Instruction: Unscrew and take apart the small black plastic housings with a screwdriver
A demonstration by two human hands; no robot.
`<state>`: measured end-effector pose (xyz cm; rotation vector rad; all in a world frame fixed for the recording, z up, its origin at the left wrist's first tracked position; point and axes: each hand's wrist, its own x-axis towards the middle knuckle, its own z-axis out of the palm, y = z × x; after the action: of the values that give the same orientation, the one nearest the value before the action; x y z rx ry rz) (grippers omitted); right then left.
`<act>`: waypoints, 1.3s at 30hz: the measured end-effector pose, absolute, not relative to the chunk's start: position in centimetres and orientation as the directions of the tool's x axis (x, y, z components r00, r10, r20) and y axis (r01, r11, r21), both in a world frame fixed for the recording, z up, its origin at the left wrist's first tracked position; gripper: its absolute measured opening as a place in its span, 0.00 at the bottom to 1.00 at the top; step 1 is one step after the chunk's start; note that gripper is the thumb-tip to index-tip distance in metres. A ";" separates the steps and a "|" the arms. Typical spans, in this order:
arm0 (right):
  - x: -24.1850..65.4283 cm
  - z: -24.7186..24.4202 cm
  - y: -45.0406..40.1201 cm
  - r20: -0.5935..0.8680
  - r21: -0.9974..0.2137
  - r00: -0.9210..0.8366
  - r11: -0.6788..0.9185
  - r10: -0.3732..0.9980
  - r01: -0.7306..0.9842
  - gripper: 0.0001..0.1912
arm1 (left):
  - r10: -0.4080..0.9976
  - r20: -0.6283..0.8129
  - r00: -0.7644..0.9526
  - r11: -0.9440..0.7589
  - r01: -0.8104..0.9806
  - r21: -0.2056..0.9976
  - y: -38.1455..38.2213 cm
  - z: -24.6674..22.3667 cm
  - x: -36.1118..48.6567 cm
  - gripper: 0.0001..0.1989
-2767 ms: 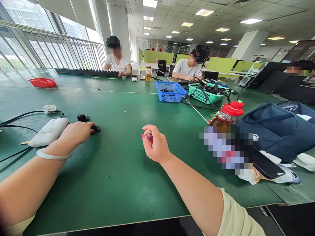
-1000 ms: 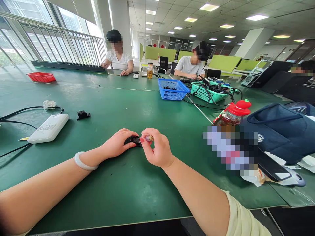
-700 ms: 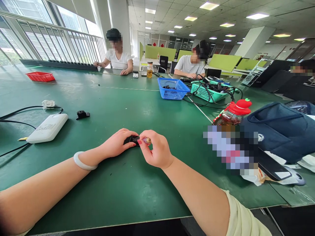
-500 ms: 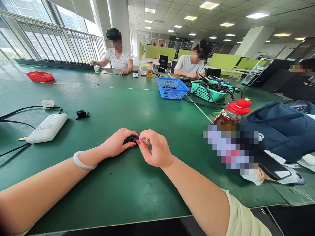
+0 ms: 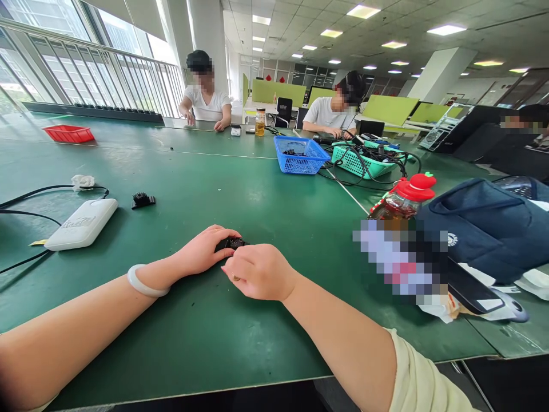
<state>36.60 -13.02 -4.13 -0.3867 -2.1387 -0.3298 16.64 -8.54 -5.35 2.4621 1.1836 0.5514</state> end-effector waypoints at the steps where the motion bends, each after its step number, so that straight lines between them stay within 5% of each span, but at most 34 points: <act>1: 36.5 -4.2 -13.1 0.820 0.136 -0.561 0.914 0.113 0.383 0.10 | 0.797 0.192 0.573 -0.588 0.660 0.468 -8.5 -5.4 16.6 0.16; 4: 36.3 -4.3 -13.4 0.833 0.147 -0.547 0.918 0.086 0.369 0.11 | 0.795 0.193 0.575 -0.590 0.661 0.463 -8.6 -5.4 16.6 0.15; 13: 37.1 -4.1 -13.1 0.906 -0.168 -0.288 0.888 0.310 0.428 0.09 | 0.792 0.189 0.581 -0.592 0.654 0.472 -8.4 -5.6 16.5 0.16; 32: 37.1 -4.0 -13.2 0.912 -0.157 -0.278 0.883 0.301 0.442 0.10 | 0.788 0.187 0.586 -0.594 0.647 0.478 -8.3 -5.8 16.3 0.16; 39: 36.6 -3.7 -13.5 0.910 -0.044 -0.360 0.913 0.204 0.405 0.13 | 0.793 0.180 0.582 -0.588 0.653 0.478 -8.5 -5.4 16.5 0.15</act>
<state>36.56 -13.48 -3.73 -0.4428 -1.9524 -0.2243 16.54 -8.49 -5.39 2.4549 1.1716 0.5391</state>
